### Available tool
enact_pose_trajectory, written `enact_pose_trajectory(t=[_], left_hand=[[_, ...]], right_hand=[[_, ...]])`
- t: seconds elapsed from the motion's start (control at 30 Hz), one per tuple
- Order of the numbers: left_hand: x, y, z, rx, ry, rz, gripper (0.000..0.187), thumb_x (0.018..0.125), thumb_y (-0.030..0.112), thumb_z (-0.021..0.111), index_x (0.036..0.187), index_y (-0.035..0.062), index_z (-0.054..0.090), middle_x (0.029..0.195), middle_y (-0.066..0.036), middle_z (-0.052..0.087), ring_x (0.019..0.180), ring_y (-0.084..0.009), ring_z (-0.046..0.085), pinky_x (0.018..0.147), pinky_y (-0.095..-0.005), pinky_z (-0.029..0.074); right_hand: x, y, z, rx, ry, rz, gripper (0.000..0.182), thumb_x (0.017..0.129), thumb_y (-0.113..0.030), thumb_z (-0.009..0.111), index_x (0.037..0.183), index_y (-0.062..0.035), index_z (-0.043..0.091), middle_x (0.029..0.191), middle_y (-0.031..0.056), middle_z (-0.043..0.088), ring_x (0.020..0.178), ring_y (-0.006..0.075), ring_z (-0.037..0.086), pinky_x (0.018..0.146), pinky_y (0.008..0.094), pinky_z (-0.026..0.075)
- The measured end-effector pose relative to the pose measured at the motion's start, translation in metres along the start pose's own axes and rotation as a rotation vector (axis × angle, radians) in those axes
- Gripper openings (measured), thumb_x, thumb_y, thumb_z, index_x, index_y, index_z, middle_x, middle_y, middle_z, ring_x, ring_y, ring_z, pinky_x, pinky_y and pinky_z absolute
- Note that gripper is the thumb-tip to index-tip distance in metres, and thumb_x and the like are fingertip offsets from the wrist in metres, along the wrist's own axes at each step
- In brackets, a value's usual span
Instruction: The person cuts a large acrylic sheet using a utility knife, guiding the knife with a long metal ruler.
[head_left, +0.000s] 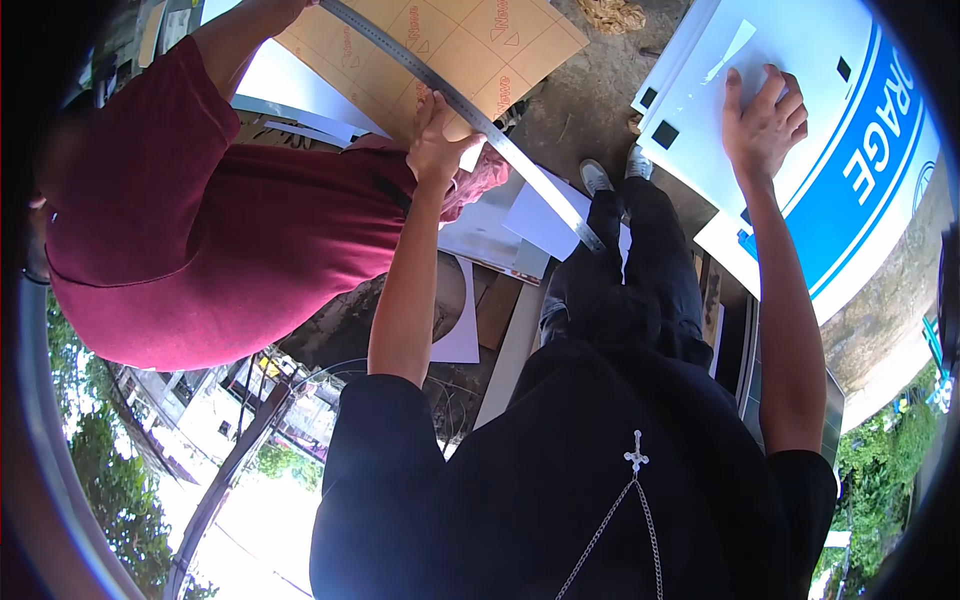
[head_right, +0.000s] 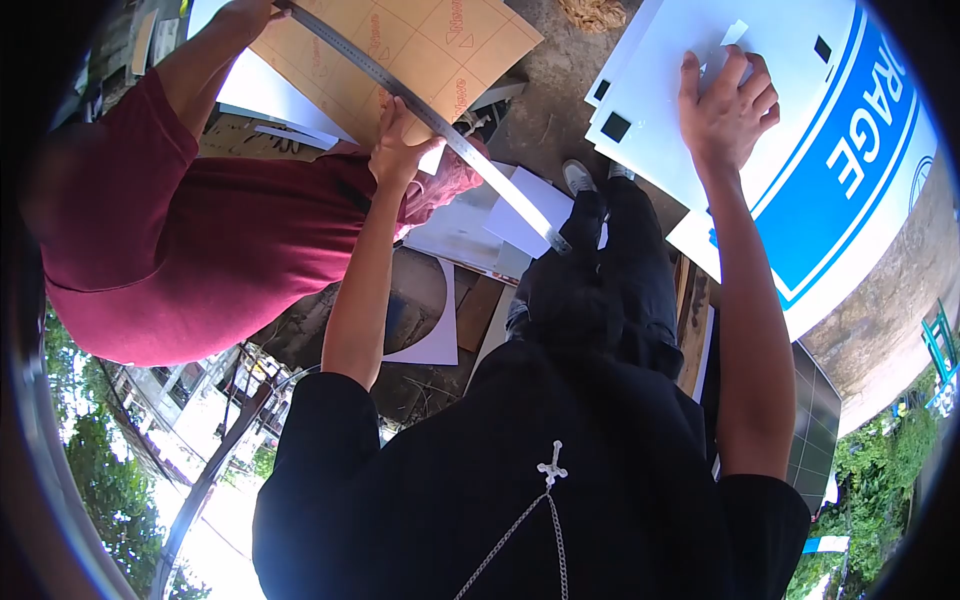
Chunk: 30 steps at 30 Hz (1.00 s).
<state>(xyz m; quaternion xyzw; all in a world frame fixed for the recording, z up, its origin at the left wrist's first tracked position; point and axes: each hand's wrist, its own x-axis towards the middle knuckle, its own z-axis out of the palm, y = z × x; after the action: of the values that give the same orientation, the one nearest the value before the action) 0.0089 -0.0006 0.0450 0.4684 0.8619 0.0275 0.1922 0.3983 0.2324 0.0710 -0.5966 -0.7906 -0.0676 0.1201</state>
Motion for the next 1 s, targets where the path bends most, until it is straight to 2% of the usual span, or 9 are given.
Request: enact_pose_trajectory(t=[0.1, 0.2, 0.3, 0.4, 0.7, 1.0], left_hand=[[-0.0001, -0.0007, 0.0011, -0.004, 0.003, 0.003, 0.109, 0.063, 0.050, 0.086, 0.151, 0.0081, 0.037, 0.159, -0.005, 0.033, 0.142, -0.0232, 0.038, 0.107, -0.0391, 0.046], [0.0002, -0.0006, 0.0032, -0.056, 0.062, 0.042, 0.105, 0.061, 0.041, 0.090, 0.148, 0.0059, 0.042, 0.156, -0.009, 0.038, 0.141, -0.0296, 0.039, 0.110, -0.0395, 0.043], [-0.0001, 0.0007, 0.0017, -0.061, 0.036, 0.019, 0.105, 0.060, 0.040, 0.090, 0.147, 0.0047, 0.042, 0.155, -0.011, 0.038, 0.141, -0.0301, 0.038, 0.111, -0.0394, 0.042], [0.0014, -0.0034, 0.0042, 0.011, 0.029, 0.026, 0.108, 0.063, 0.052, 0.085, 0.150, 0.0083, 0.039, 0.159, -0.004, 0.033, 0.142, -0.0252, 0.039, 0.107, -0.0395, 0.046], [0.0014, -0.0046, 0.0054, -0.033, 0.035, 0.038, 0.108, 0.062, 0.046, 0.087, 0.149, 0.0025, 0.039, 0.158, -0.009, 0.034, 0.143, -0.0262, 0.037, 0.110, -0.0383, 0.043], [0.0005, -0.0009, 0.0015, -0.017, 0.012, 0.014, 0.109, 0.063, 0.048, 0.087, 0.151, 0.0074, 0.036, 0.160, -0.007, 0.031, 0.144, -0.0249, 0.035, 0.108, -0.0395, 0.044]], right_hand=[[-0.0004, -0.0003, 0.0001, 0.008, 0.001, 0.005, 0.059, 0.095, -0.058, 0.048, 0.132, -0.0130, 0.040, 0.131, 0.0171, 0.042, 0.121, 0.0365, 0.042, 0.098, 0.0574, 0.035], [-0.0001, -0.0012, -0.0005, 0.014, -0.001, 0.009, 0.059, 0.095, -0.057, 0.048, 0.132, -0.0131, 0.040, 0.131, 0.0170, 0.042, 0.120, 0.0367, 0.043, 0.098, 0.0575, 0.035], [-0.0003, -0.0014, -0.0003, 0.014, 0.007, 0.010, 0.058, 0.094, -0.057, 0.049, 0.132, -0.0132, 0.040, 0.131, 0.0169, 0.042, 0.120, 0.0366, 0.043, 0.098, 0.0577, 0.036], [-0.0003, -0.0009, 0.0003, 0.015, 0.017, 0.004, 0.058, 0.094, -0.057, 0.049, 0.131, -0.0133, 0.041, 0.130, 0.0167, 0.043, 0.120, 0.0364, 0.043, 0.098, 0.0578, 0.036], [0.0000, -0.0012, -0.0001, 0.025, 0.031, 0.001, 0.057, 0.094, -0.056, 0.050, 0.130, -0.0135, 0.042, 0.130, 0.0152, 0.043, 0.119, 0.0351, 0.043, 0.097, 0.0572, 0.036], [-0.0001, -0.0010, 0.0003, 0.029, 0.037, -0.005, 0.058, 0.094, -0.057, 0.051, 0.130, -0.0126, 0.044, 0.129, 0.0152, 0.043, 0.119, 0.0349, 0.043, 0.097, 0.0568, 0.035]])
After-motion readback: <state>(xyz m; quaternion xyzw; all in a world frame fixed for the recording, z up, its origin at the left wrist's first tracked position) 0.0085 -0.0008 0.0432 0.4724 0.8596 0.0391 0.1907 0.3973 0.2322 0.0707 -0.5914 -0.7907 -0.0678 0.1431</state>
